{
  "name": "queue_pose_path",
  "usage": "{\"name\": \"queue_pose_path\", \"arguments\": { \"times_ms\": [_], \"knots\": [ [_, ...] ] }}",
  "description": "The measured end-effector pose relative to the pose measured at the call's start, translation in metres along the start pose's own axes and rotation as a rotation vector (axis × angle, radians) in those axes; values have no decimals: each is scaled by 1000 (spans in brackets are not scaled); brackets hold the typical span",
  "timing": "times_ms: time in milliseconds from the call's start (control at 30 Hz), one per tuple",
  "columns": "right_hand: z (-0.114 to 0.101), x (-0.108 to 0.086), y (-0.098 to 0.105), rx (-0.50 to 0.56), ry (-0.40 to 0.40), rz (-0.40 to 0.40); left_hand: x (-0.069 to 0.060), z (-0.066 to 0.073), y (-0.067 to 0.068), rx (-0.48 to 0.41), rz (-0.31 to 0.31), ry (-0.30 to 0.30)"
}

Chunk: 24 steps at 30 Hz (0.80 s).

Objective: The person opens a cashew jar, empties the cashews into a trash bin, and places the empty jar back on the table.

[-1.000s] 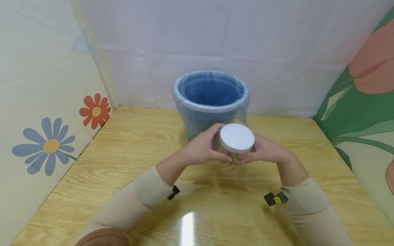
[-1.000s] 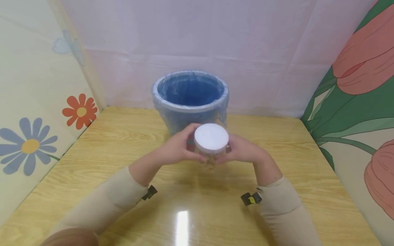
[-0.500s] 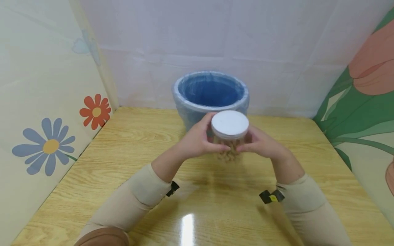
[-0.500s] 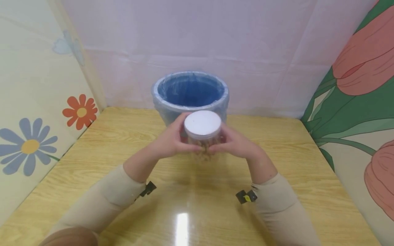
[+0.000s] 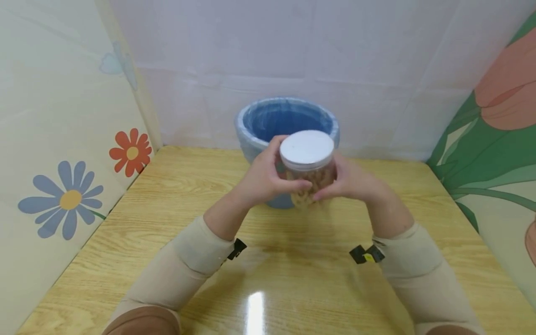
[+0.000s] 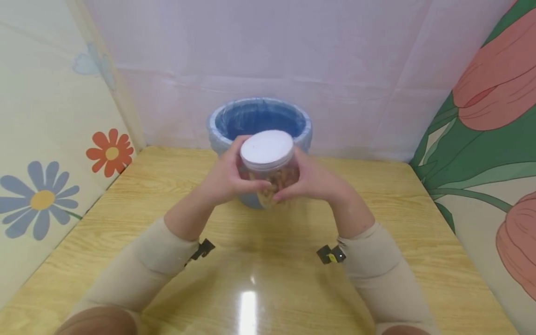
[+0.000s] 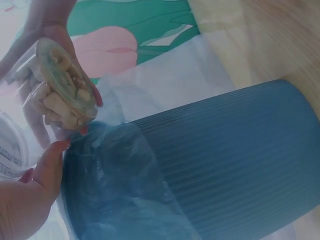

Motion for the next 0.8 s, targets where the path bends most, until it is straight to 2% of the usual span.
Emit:
{"name": "queue_pose_path", "arguments": {
  "times_ms": [133, 333, 467, 667, 800],
  "knots": [
    [-8, 5, 2, -40, 30, 41, -3, 14, 2, -3, 30, -22],
    [-12, 9, 1, -93, 41, 145, -4, 19, 5, -48, 38, -57],
    [-13, 9, 0, -120, 32, 206, -3, 19, 8, -80, 48, -66],
    [-18, 11, 1, -169, 24, 247, -2, 16, 8, -126, 72, -79],
    [-23, 11, 3, -203, 33, 251, 3, 3, 8, -167, 62, -98]
  ]
}}
Point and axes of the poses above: each hand's wrist, its own x-axis towards the middle knuckle, its own y-axis out of the back of the hand, z = x × y, the point moved 3 cm from there along x, towards the middle knuckle, and after that the axes turned 4 degrees about -z, right-handed, at the moved point
